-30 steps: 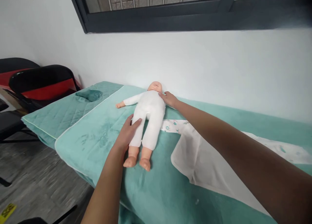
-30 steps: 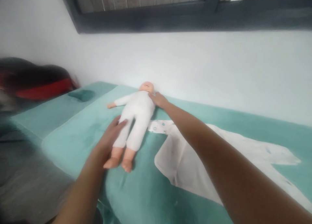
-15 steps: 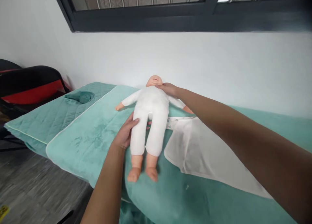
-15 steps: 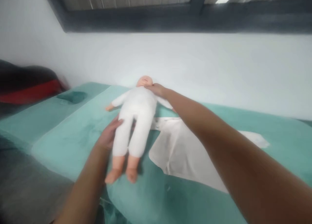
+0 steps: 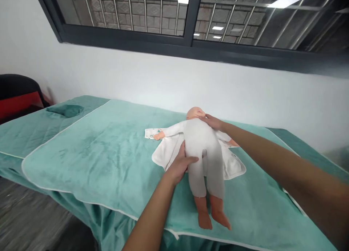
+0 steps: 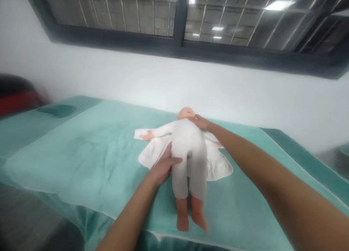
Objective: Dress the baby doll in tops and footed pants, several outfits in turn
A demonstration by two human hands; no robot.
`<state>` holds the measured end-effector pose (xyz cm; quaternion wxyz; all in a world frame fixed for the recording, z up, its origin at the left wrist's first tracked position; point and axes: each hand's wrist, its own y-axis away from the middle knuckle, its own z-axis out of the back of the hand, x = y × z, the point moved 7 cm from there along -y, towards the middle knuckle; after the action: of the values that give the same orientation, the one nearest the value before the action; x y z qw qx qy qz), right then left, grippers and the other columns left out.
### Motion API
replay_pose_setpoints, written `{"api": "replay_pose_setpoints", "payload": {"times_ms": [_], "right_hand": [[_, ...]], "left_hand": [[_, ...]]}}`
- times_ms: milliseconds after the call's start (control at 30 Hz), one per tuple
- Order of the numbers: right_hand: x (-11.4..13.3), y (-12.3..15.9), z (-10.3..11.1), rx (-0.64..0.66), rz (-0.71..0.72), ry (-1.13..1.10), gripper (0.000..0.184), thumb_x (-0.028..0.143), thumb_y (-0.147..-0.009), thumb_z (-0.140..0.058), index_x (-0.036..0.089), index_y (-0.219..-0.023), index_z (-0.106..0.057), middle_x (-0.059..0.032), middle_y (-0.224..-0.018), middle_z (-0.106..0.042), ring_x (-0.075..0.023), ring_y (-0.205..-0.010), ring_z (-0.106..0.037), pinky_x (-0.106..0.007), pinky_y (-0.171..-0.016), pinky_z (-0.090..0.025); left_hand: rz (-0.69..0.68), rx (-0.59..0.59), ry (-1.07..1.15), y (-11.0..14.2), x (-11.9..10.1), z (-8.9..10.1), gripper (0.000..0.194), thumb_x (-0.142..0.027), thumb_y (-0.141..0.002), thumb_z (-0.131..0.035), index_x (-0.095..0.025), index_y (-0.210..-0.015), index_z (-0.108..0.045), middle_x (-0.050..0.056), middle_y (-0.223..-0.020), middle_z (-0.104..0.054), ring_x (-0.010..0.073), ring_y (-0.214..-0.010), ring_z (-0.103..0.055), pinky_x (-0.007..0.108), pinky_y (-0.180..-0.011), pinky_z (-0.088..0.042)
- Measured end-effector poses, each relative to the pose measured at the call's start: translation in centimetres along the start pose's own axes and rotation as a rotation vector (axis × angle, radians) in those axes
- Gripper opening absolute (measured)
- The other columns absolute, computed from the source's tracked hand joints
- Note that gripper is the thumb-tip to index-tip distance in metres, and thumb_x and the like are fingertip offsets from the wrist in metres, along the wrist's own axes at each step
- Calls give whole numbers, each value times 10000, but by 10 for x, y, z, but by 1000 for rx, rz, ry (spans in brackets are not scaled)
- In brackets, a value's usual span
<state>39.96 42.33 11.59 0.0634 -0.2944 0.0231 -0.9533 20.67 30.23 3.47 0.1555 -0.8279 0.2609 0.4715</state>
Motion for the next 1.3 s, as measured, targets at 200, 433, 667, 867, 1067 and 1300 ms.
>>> {"api": "replay_pose_setpoints", "payload": {"times_ms": [200,433,667,867,1067,1300], "right_hand": [[-24,9,20,-49,-18,209,615,660,-893,-470,249,-1339,-573,-145,-1146,-733,-373,-1037,-673,-505,-878,-521],[49,-22,-16,-43,283,528,500,462,-976,-444,207,-1400,-522,-134,-1369,-608,-293,-1192,-610,-415,-965,-479],[66,-42,-102,202,340,466,547,478,-851,-670,275,-1355,-607,-96,-1340,-657,-320,-1123,-657,-397,-905,-498],[66,-37,-99,173,342,486,346,420,-944,-528,273,-1222,-670,-108,-1173,-693,-315,-1063,-639,-400,-827,-481],[56,-13,-70,-59,354,376,432,456,-1016,-393,273,-1355,-591,-107,-1172,-650,-286,-1059,-602,-391,-840,-458],[55,-12,-74,-24,405,313,427,624,-956,-485,300,-1087,-732,-74,-1065,-687,-275,-1009,-601,-391,-841,-426]], "left_hand": [[112,-138,50,-8,26,13,707,-380,-784,-752,-266,-1434,-497,106,-1305,-667,264,-1119,-664,355,-927,-545],[-84,-359,-141,-10,27,22,400,-508,-889,-598,-147,-1042,-678,113,-1121,-722,239,-1032,-649,352,-954,-498],[50,-382,-703,-18,5,29,351,-355,-920,-417,-147,-997,-689,105,-854,-718,231,-733,-658,367,-720,-540],[-52,-476,-1083,-46,-33,60,164,-148,-800,-572,-173,-927,-673,155,-1093,-673,334,-1177,-561,486,-1067,-381],[-56,-556,-1400,-71,-27,88,204,-279,-888,-557,-151,-1030,-628,217,-1247,-582,380,-1196,-543,508,-989,-416],[-206,-737,-885,-69,-44,133,106,-173,-816,-567,-182,-839,-670,101,-927,-716,273,-940,-648,365,-867,-453]]}}
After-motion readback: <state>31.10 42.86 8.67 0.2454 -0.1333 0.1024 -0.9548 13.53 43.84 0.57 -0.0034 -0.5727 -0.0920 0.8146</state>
